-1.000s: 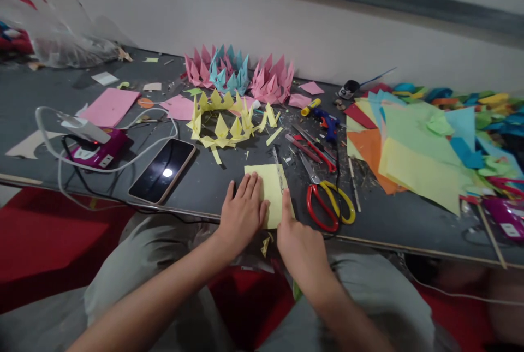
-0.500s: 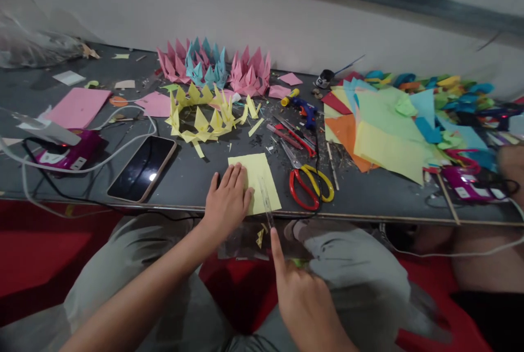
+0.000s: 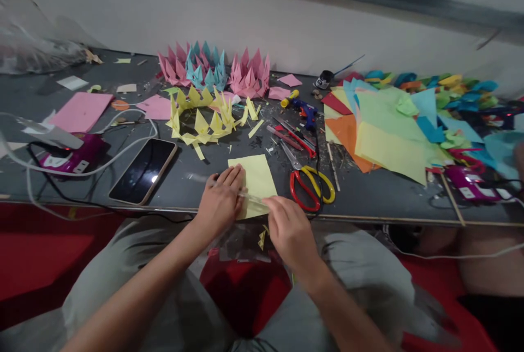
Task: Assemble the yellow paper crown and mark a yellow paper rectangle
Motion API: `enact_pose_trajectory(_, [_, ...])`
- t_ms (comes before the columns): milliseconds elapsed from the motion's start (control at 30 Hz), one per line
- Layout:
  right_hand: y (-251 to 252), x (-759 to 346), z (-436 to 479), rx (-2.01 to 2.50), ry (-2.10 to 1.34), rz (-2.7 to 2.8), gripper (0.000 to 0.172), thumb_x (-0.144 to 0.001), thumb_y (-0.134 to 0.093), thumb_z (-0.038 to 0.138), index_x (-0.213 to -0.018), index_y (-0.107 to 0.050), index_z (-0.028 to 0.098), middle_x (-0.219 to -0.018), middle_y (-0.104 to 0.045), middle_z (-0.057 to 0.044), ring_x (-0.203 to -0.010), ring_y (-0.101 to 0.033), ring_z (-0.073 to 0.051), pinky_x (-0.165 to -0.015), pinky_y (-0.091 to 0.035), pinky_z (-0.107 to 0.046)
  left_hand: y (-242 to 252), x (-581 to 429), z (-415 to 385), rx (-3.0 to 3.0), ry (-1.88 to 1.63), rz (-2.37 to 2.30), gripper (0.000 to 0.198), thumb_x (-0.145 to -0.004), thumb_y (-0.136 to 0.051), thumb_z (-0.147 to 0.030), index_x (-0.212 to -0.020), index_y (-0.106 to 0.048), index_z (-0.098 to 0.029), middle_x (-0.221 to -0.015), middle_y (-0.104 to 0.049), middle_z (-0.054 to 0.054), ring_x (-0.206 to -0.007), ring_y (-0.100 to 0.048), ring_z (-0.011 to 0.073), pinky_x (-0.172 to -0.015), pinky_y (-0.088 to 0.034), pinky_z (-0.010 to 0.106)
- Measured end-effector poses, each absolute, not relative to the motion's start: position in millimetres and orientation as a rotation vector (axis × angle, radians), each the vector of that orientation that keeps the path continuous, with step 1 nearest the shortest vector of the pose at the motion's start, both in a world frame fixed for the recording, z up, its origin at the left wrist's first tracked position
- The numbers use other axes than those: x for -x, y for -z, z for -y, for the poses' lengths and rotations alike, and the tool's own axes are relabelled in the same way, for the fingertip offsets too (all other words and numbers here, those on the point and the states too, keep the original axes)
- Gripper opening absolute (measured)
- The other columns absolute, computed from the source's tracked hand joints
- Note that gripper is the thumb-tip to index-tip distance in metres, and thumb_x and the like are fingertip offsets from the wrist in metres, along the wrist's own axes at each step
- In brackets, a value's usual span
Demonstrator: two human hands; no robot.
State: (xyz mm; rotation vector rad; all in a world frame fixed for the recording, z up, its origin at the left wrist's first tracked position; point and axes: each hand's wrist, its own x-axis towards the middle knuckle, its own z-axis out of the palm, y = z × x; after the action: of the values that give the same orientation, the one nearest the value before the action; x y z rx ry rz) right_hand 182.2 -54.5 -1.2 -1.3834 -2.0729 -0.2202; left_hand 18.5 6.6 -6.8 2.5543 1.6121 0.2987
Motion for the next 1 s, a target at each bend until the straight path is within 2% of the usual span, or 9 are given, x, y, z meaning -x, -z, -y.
enact_pose_trajectory(200, [40, -180, 53, 1.149, 0.065, 2.030, 0.038, -0.079, -0.038, -0.007, -0.103, -0.057, 0.017, -0.096, -0.069, -0.008, -0.096, -0.063, -0.015, -0.087, -0.052, -0.034, 13, -17, -6, -2.554, -0.286, -1.621, 0.048, -0.093, -0.021, -0.025, -0.137, -0.037, -0.011, -0.143, -0.037, 0.007, -0.131, -0.036, 0.0200, -0.103, -0.030, 0.042])
enact_pose_trajectory(400, [45, -195, 74, 0.999, 0.059, 1.867, 0.028, -0.080, -0.047, -0.002, -0.098, -0.055, 0.019, -0.090, -0.070, -0.007, -0.093, -0.066, -0.017, -0.078, -0.057, -0.039, 7, -14, -7, -2.568, -0.277, -1.570, 0.047, -0.094, -0.023, -0.027, -0.136, -0.038, -0.012, -0.143, -0.039, 0.007, -0.130, -0.037, 0.0206, -0.101, -0.032, 0.042])
enact_pose_trajectory(533, [46, -204, 79, 0.942, 0.064, 1.874, 0.022, -0.079, -0.052, -0.002, -0.088, -0.052, 0.018, -0.092, -0.069, -0.008, -0.098, -0.064, -0.017, -0.083, -0.055, -0.042, 0, -5, -18, -2.613, -0.261, -1.467, 0.043, -0.092, -0.032, -0.029, -0.131, -0.045, -0.016, -0.139, -0.046, 0.005, -0.122, -0.045, 0.0225, -0.091, -0.039, 0.041])
enact_pose_trajectory(667, [43, -209, 70, 0.887, 0.063, 2.006, 0.017, -0.083, -0.048, 0.003, -0.088, -0.051, 0.019, -0.088, -0.070, -0.007, -0.101, -0.063, -0.016, -0.085, -0.053, -0.041, -4, 2, -30, -2.633, -0.246, -1.368, 0.039, -0.090, -0.041, -0.030, -0.126, -0.050, -0.019, -0.134, -0.051, 0.006, -0.113, -0.050, 0.0238, -0.086, -0.040, 0.040])
enact_pose_trajectory(833, [36, -202, 52, 0.750, 0.020, 2.218, 0.019, -0.085, -0.042, 0.005, -0.092, -0.054, 0.017, -0.088, -0.072, -0.008, -0.100, -0.063, -0.015, -0.086, -0.052, -0.036, -2, 6, -35, -2.614, -0.298, -1.281, 0.037, -0.089, -0.044, -0.035, -0.121, -0.054, -0.017, -0.133, -0.052, 0.006, -0.121, -0.045, 0.0221, -0.095, -0.036, 0.037])
enact_pose_trajectory(1000, [24, -198, 43, 0.830, -0.077, 2.333, 0.026, -0.083, -0.040, 0.002, -0.093, -0.058, 0.017, -0.091, -0.072, -0.007, -0.092, -0.065, -0.015, -0.078, -0.053, -0.031, 2, 12, -33, -2.534, -0.241, -1.255, 0.061, -0.085, -0.044, -0.053, -0.134, -0.041, -0.017, -0.144, -0.037, 0.006, -0.134, -0.032, 0.0198, -0.109, -0.024, 0.039])
